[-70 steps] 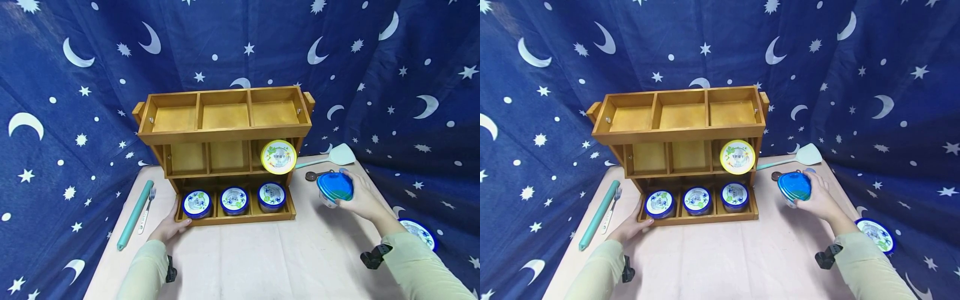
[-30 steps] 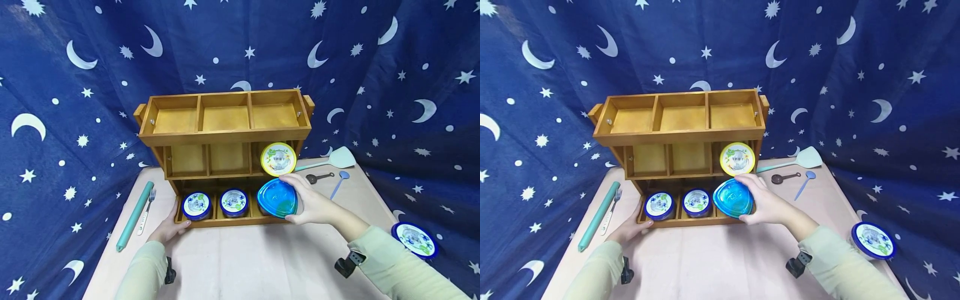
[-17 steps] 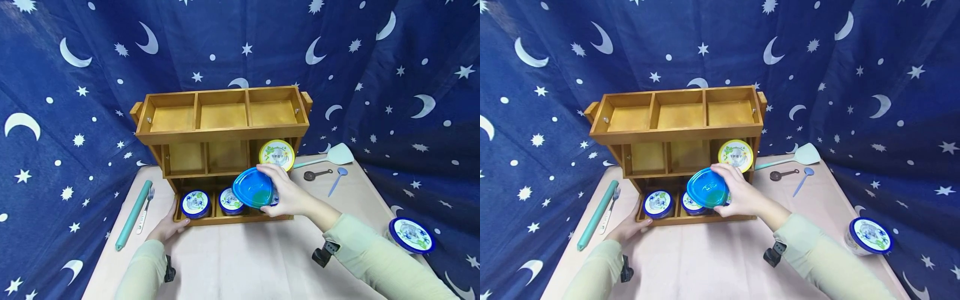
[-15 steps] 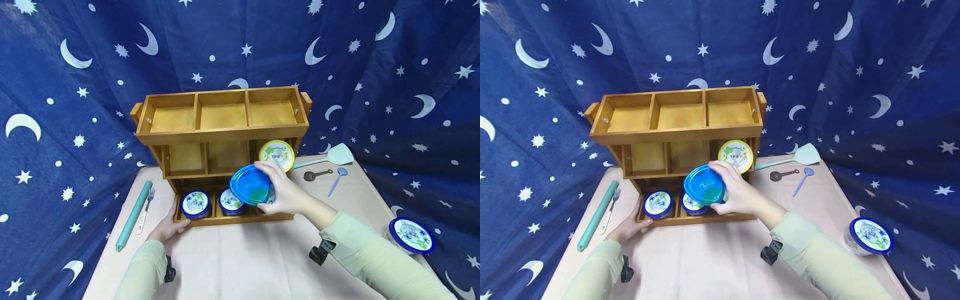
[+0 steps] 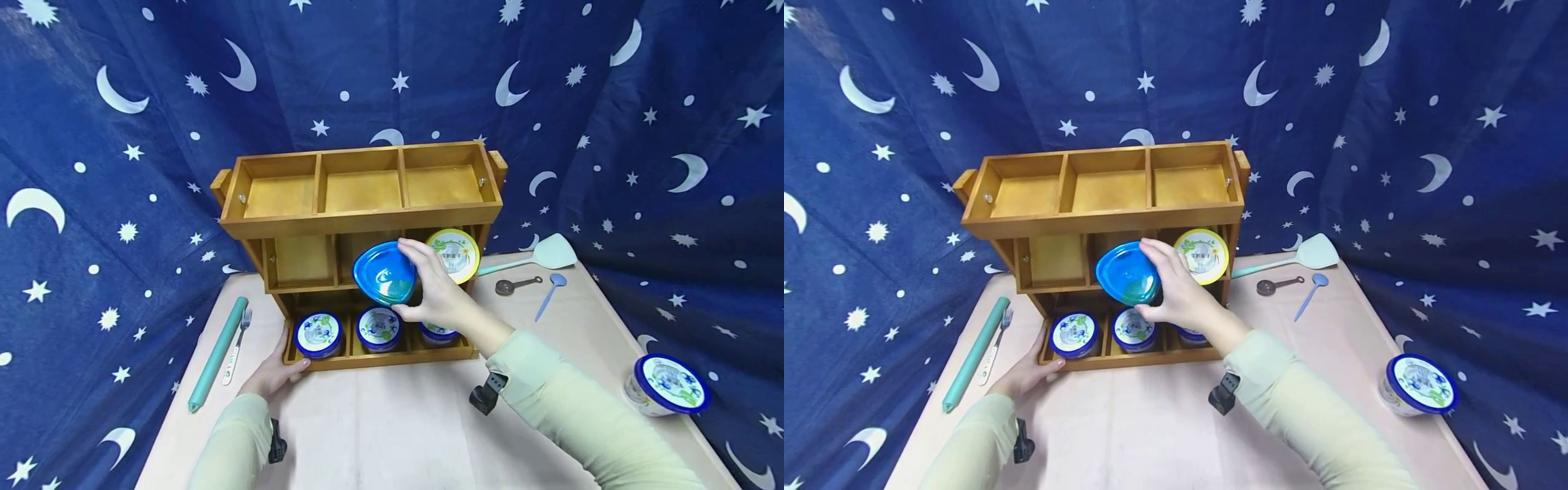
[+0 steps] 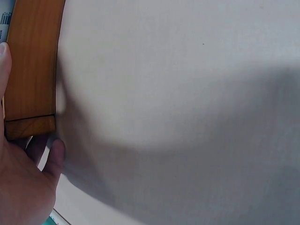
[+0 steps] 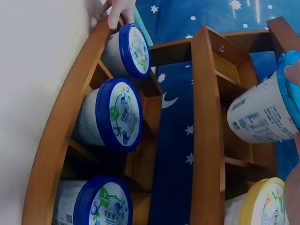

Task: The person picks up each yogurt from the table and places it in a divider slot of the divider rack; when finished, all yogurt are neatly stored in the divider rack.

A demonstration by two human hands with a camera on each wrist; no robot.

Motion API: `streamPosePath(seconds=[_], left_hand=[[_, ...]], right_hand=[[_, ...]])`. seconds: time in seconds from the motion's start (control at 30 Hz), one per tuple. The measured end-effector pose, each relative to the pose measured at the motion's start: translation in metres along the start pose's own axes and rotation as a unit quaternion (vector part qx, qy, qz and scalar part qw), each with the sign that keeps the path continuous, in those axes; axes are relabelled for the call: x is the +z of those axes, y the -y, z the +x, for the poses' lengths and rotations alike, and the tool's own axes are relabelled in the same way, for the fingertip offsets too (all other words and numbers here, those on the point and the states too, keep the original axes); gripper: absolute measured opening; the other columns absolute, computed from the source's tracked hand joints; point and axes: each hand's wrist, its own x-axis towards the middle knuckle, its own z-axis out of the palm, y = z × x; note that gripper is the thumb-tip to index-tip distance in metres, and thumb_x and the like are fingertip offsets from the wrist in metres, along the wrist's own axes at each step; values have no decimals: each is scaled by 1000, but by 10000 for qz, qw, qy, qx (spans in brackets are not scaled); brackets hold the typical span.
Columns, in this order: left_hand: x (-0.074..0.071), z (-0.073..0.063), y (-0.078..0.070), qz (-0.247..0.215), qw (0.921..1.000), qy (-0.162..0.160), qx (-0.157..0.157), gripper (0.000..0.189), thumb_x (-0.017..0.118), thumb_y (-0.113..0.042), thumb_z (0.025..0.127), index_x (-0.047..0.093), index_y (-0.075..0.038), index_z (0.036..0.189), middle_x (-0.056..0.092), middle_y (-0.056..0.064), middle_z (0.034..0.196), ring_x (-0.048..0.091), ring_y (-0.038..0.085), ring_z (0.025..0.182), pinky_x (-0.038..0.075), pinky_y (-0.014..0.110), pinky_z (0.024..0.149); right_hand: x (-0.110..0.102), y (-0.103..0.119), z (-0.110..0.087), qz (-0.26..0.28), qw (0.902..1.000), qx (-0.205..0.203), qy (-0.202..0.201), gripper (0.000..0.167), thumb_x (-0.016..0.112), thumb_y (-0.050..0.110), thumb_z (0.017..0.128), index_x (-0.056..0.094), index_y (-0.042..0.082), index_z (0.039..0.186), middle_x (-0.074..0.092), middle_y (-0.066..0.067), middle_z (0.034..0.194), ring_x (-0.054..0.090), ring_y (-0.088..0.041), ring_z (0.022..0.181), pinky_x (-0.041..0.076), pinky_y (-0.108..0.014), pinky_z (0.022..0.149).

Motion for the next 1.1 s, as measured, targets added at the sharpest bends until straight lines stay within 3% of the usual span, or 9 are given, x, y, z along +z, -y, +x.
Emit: streamPosePath(seconds=[0.2, 0.43, 0.73, 0.87, 1.1], left_hand=[[0, 1, 1, -199, 9998, 18, -4, 113, 68, -56, 77, -15, -28, 149, 16, 30, 148, 7, 51, 134, 9, 62, 106], [0, 3, 1, -130, 9999, -1, 89, 111, 67, -56, 78, -15, -30, 148, 6, 28, 152, 8, 51, 135, 9, 62, 107], [0, -1, -3, 78, 10000, -8, 24, 112, 64, -60, 78, -16, -26, 148, 5, 28, 152, 9, 52, 134, 11, 64, 105], [0, -1, -2, -32, 9999, -5, 96, 112, 66, -57, 79, -17, -27, 148, 4, 29, 151, 8, 53, 134, 9, 64, 105], [1, 1, -1, 118, 9999, -8, -49, 115, 64, -63, 76, -15, -25, 149, 6, 28, 151, 11, 53, 133, 13, 65, 104]], right_hand=[[13, -6, 6, -307, 9993, -80, -193, 101, 87, 14, 62, 23, 1, 139, 25, -18, 144, 26, -31, 133, 27, -42, 109], [25, -9, 8, -428, 9984, 12, -364, 98, 87, 13, 64, 24, 1, 139, 25, -19, 144, 26, -32, 133, 27, -41, 109], [38, -13, 8, -514, 9960, 665, -294, 96, 85, 20, 68, 25, 1, 142, 26, -18, 143, 28, -31, 132, 29, -40, 108], [43, -14, 10, -544, 9953, 719, -364, 94, 85, 21, 69, 28, -1, 140, 27, -19, 143, 29, -33, 131, 29, -42, 108], [51, -15, 12, -545, 9931, 956, -395, 93, 84, 22, 69, 28, -2, 140, 27, -21, 143, 29, -35, 130, 30, -45, 107]])
